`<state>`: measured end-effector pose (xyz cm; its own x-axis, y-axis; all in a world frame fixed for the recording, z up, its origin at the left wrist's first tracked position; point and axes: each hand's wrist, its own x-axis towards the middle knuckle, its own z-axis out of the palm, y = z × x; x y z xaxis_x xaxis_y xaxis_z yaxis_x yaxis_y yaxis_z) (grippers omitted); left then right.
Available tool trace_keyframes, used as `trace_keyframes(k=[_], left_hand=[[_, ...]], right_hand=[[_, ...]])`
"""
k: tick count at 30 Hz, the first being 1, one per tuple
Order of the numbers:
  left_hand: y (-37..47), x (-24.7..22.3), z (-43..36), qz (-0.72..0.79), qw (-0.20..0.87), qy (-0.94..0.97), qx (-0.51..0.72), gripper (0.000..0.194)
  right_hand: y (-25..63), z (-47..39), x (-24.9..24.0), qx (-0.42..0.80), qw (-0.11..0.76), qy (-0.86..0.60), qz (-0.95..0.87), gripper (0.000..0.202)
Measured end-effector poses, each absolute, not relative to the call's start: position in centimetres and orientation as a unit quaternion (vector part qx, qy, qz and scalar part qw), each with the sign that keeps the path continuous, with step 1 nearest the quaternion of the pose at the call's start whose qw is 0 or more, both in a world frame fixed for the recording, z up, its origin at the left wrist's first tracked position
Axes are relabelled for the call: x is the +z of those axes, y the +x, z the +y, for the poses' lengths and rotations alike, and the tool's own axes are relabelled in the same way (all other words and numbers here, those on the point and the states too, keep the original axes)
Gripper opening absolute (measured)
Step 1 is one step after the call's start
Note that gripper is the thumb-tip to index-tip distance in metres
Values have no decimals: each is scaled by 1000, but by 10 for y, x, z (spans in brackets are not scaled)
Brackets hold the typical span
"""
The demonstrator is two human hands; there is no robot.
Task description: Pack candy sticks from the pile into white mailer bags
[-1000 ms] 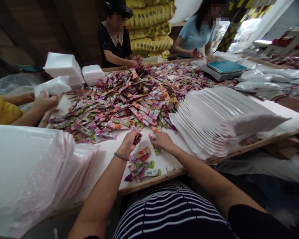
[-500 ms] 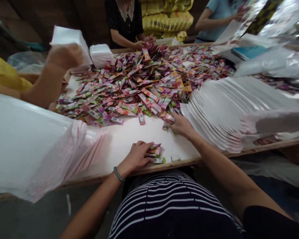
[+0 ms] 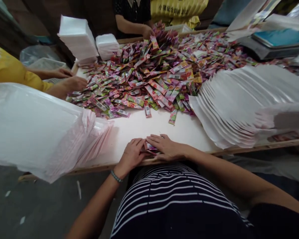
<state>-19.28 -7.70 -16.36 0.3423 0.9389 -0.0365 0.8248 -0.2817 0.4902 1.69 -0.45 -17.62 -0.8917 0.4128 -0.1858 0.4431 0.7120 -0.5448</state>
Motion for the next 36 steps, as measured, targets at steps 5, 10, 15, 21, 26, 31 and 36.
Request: trace_keyframes(k=[5, 10, 15, 21, 26, 31, 36], left_hand=[[-187, -177, -69, 608, 229, 742, 166, 40], [-176, -150, -84, 621, 245, 721, 187, 37], [-191, -41, -113, 636, 14, 701, 322, 21], [-281, 48, -114, 790, -247, 531, 183, 22], [-313, 34, -115, 723, -170, 665, -74, 52], [-306, 37, -129, 748, -218, 623, -70, 48], [-244, 66, -117, 701, -376, 599, 89, 37]], right_hand=[[19, -7, -186, -263, 0, 252, 931, 81], [7, -4, -199, -170, -45, 209, 962, 64], [0, -8, -219, -80, -110, 187, 973, 48], [-5, -21, -210, -22, -117, 200, 972, 44], [1, -22, -204, -76, -108, 206, 970, 54], [4, -20, -213, -116, -134, 228, 958, 51], [12, -6, -210, -213, -191, 348, 893, 45]])
